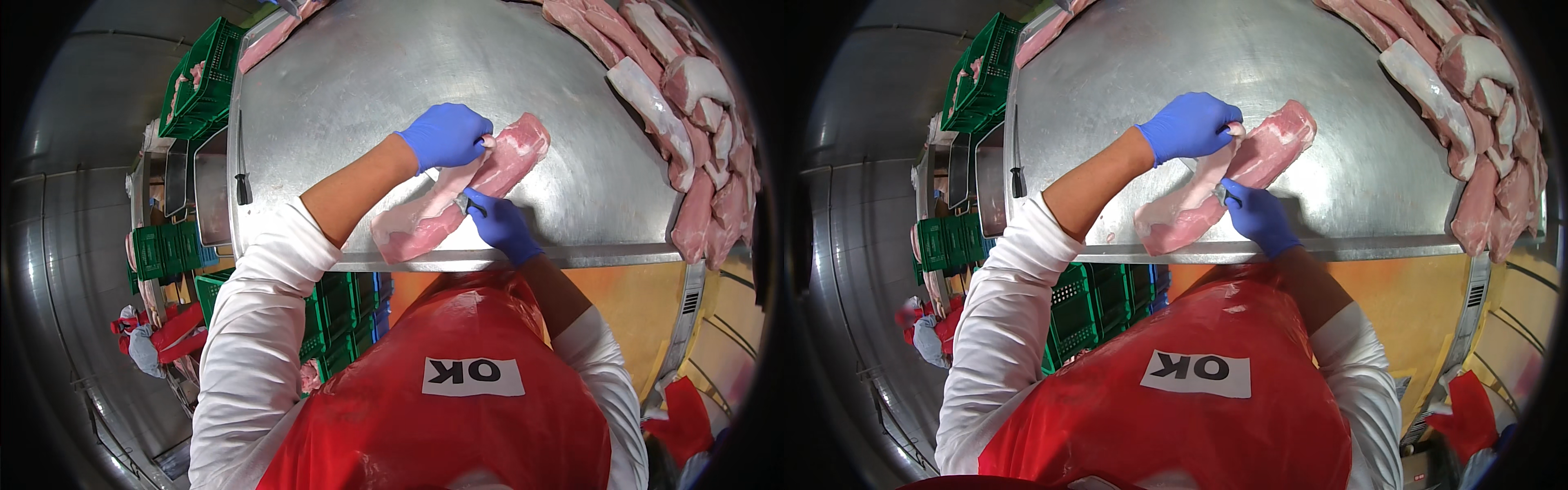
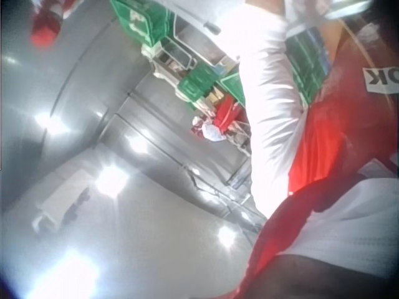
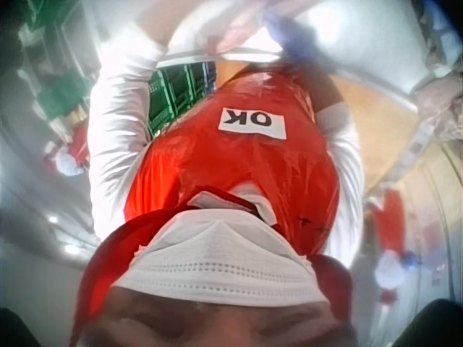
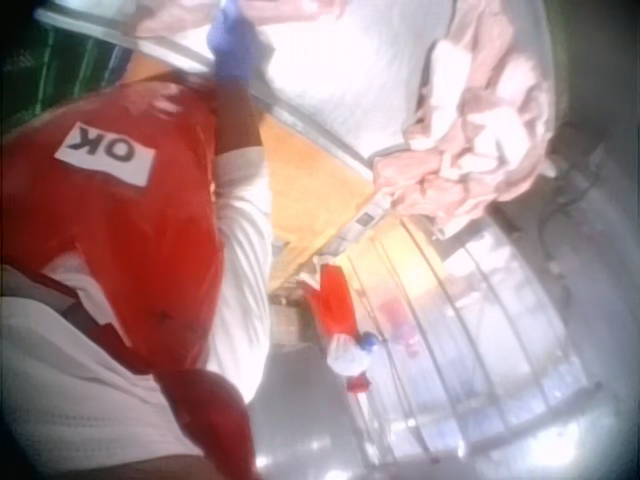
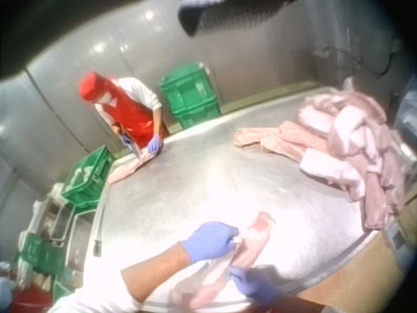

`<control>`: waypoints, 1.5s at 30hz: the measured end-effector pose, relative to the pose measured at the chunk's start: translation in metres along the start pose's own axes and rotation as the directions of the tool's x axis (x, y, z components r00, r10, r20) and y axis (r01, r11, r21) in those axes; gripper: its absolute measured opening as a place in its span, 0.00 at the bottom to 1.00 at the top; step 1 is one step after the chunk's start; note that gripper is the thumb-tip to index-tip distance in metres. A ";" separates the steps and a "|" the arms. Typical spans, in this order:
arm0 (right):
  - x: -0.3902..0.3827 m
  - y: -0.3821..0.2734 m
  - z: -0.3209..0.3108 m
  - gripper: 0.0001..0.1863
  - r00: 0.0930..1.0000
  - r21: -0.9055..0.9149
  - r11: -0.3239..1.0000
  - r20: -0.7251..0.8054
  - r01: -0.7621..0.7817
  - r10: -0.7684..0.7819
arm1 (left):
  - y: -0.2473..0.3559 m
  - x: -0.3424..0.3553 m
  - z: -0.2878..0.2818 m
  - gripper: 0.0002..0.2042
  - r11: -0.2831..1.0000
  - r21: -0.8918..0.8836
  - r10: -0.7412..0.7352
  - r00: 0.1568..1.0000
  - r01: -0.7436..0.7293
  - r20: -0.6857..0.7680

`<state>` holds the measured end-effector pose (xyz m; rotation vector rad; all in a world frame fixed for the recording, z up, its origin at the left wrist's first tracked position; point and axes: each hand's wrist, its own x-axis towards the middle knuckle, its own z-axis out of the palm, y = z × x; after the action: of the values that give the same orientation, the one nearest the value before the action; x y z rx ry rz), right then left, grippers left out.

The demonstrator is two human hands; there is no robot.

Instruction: The person uses a knife to trim fat and connective tissue from large pieces of raw meat on a stainless steel table. The trimmed pieces are placed into green plastic crates. The person handles multiple cuts of meat, separating lean portions from fat.

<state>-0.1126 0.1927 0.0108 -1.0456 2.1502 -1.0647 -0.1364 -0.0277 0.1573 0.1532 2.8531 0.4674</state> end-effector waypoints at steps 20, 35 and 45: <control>-0.018 -0.005 -0.024 0.21 0.995 -0.056 0.998 0.097 -0.022 0.028 | -0.006 -0.028 -0.024 0.11 0.997 -0.056 -0.051 0.996 0.047 -0.079; 0.019 -0.018 0.029 0.22 0.988 0.002 0.998 0.142 0.061 -0.061 | 0.002 -0.029 -0.026 0.11 0.999 -0.044 -0.036 0.994 0.031 -0.106; -0.031 -0.007 -0.028 0.23 0.974 -0.023 1.000 0.226 -0.001 0.006 | -0.001 -0.048 -0.033 0.11 0.995 -0.100 -0.014 0.985 -0.004 -0.175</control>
<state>-0.1120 0.2276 0.0352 -1.1158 1.9844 -0.8747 -0.0989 -0.0453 0.1975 0.0909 2.9912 0.6523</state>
